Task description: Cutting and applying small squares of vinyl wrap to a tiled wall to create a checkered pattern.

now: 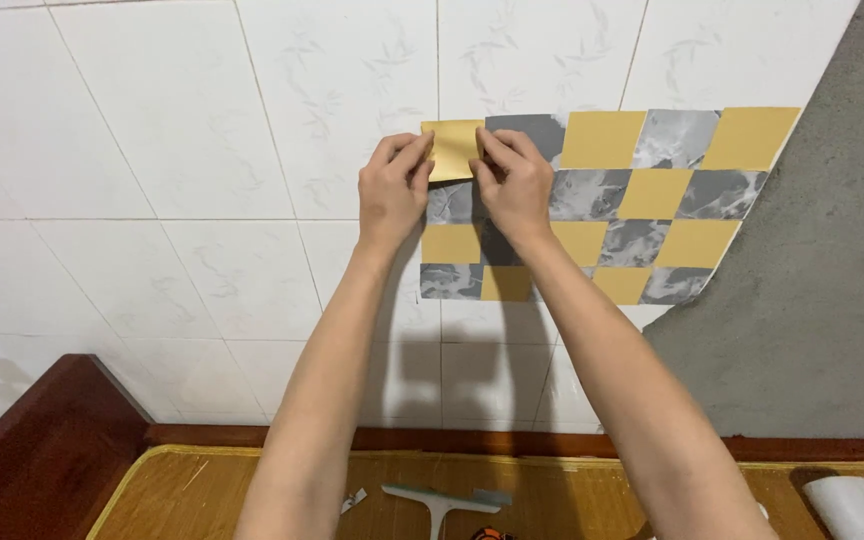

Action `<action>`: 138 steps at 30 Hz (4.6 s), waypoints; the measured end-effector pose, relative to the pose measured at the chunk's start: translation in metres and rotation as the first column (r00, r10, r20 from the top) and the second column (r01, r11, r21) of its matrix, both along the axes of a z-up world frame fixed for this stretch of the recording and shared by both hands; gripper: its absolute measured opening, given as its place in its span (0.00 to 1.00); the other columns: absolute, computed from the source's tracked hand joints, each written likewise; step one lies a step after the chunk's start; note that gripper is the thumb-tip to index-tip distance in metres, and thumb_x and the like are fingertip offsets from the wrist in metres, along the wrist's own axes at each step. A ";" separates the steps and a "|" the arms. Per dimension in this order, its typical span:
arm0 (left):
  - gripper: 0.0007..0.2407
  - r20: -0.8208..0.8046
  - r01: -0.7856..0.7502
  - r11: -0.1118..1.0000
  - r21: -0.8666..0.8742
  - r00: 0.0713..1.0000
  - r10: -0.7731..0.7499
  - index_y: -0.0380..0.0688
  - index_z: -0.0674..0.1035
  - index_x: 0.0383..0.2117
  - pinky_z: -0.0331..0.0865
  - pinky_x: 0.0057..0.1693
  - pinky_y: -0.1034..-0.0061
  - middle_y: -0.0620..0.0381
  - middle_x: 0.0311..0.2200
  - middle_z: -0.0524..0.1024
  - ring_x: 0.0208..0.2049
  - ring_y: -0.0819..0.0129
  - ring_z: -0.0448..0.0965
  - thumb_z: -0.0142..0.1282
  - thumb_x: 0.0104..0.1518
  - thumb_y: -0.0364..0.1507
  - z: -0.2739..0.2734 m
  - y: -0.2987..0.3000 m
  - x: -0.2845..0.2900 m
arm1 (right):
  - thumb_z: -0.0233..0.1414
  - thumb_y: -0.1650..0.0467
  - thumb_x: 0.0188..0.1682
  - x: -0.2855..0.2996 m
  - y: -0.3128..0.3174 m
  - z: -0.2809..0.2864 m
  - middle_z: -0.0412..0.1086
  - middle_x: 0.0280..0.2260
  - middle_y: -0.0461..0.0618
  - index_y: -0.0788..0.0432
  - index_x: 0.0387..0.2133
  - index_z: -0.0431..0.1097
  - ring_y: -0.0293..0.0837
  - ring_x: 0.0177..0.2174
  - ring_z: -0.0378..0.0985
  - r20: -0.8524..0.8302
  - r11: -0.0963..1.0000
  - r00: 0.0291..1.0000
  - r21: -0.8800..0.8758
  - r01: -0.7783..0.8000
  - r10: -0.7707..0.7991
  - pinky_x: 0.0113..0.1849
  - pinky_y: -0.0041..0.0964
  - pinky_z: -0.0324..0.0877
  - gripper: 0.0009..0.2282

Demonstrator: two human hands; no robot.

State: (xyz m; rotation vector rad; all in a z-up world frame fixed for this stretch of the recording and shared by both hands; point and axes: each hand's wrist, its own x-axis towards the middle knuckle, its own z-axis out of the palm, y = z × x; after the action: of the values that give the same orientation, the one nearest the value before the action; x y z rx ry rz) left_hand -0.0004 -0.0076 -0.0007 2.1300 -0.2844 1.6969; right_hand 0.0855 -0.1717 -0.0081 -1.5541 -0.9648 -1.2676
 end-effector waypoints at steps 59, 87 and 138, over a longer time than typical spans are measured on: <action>0.15 -0.105 0.151 0.764 -0.628 0.956 -0.275 0.52 0.71 0.40 0.78 0.46 0.78 0.61 0.32 0.85 0.33 0.77 0.86 0.68 0.52 0.27 -0.005 -0.014 0.004 | 0.70 0.77 0.39 -0.003 -0.001 -0.002 0.79 0.32 0.40 0.47 0.38 0.83 0.44 0.34 0.83 -0.114 0.999 0.993 0.036 0.041 -0.036 0.36 0.33 0.79 0.15; 0.14 -0.152 0.052 0.738 -0.673 0.966 -0.208 0.54 0.73 0.37 0.77 0.45 0.77 0.65 0.29 0.85 0.31 0.78 0.85 0.68 0.50 0.34 0.001 -0.019 0.004 | 0.68 0.75 0.42 0.005 0.006 -0.006 0.78 0.33 0.37 0.46 0.40 0.82 0.40 0.35 0.82 -0.090 0.995 0.991 0.004 0.105 -0.104 0.39 0.32 0.78 0.14; 0.48 -0.390 -0.411 0.715 0.566 0.631 0.671 0.31 0.40 0.73 0.32 0.75 0.55 0.39 0.74 0.30 0.75 0.53 0.28 0.55 0.61 0.55 -0.007 -0.034 -0.003 | 0.58 0.58 0.45 -0.020 -0.015 -0.010 0.38 0.72 0.71 0.76 0.71 0.50 0.60 0.71 0.35 0.393 0.566 0.781 -0.539 0.624 -0.486 0.67 0.59 0.31 0.45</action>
State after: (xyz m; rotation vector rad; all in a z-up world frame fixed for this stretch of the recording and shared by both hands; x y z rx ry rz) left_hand -0.0035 -0.0414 -0.0075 3.2123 0.2558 1.1954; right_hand 0.0660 -0.1867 -0.0180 -2.4712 -1.1620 -1.6564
